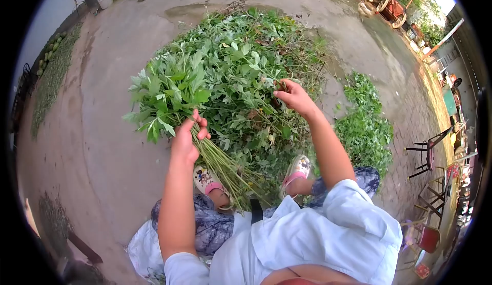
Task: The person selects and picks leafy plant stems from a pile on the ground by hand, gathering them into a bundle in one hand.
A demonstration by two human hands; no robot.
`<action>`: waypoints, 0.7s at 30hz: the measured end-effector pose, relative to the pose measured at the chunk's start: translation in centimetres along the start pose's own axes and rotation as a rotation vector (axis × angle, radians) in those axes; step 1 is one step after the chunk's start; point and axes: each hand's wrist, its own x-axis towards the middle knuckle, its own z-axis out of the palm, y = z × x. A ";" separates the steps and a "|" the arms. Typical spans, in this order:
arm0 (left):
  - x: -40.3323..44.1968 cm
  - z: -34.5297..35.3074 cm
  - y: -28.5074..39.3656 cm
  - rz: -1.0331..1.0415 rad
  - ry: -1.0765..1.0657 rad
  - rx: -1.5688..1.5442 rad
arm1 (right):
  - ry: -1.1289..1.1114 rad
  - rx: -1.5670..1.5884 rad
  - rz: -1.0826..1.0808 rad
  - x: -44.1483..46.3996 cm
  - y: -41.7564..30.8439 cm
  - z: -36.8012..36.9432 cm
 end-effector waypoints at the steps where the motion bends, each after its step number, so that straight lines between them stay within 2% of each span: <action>1: 0.1 0.0 -0.1 -0.006 0.007 0.005 | 0.040 -0.181 0.002 0.0 1.1 0.5; 2: 0.2 0.0 -0.2 -0.012 0.014 0.011 | 0.081 -0.362 0.002 0.0 2.2 1.0; 4: 0.4 0.0 -0.4 -0.015 0.010 0.034 | 0.106 -0.542 0.139 -0.9 1.9 2.9; 6: 0.6 0.1 -0.6 -0.022 0.019 0.040 | -0.003 -0.665 0.020 -0.2 4.8 3.7; 7: 0.6 0.2 -0.6 -0.025 0.010 0.034 | -0.111 -0.664 0.042 0.5 5.7 3.9; 8: 0.6 0.2 -0.7 -0.026 0.010 0.033 | -0.111 -0.664 0.043 0.9 6.5 3.6; 10: 0.6 0.2 -0.8 -0.009 -0.004 0.043 | -0.133 -0.196 0.174 0.8 5.6 3.6; 12: 0.6 0.2 -1.0 -0.011 -0.001 0.036 | -0.174 0.257 0.103 0.0 3.7 3.4; 14: 0.6 0.4 -1.3 -0.010 -0.001 0.030 | -0.233 0.443 0.127 -0.4 2.3 2.7; 16: 0.5 0.9 -1.6 -0.051 -0.062 0.047 | -0.269 0.448 0.081 -1.5 0.2 2.9; 18: 0.3 1.7 -1.7 -0.081 -0.109 0.037 | -0.415 0.632 0.023 -2.1 -0.9 3.6; 20: 0.1 2.3 -1.9 -0.051 -0.238 0.028 | -0.413 0.660 0.070 -2.5 -1.8 4.5; 21: 0.2 2.4 -2.1 -0.048 -0.235 0.029 | -0.402 0.626 0.054 -2.8 -2.5 5.0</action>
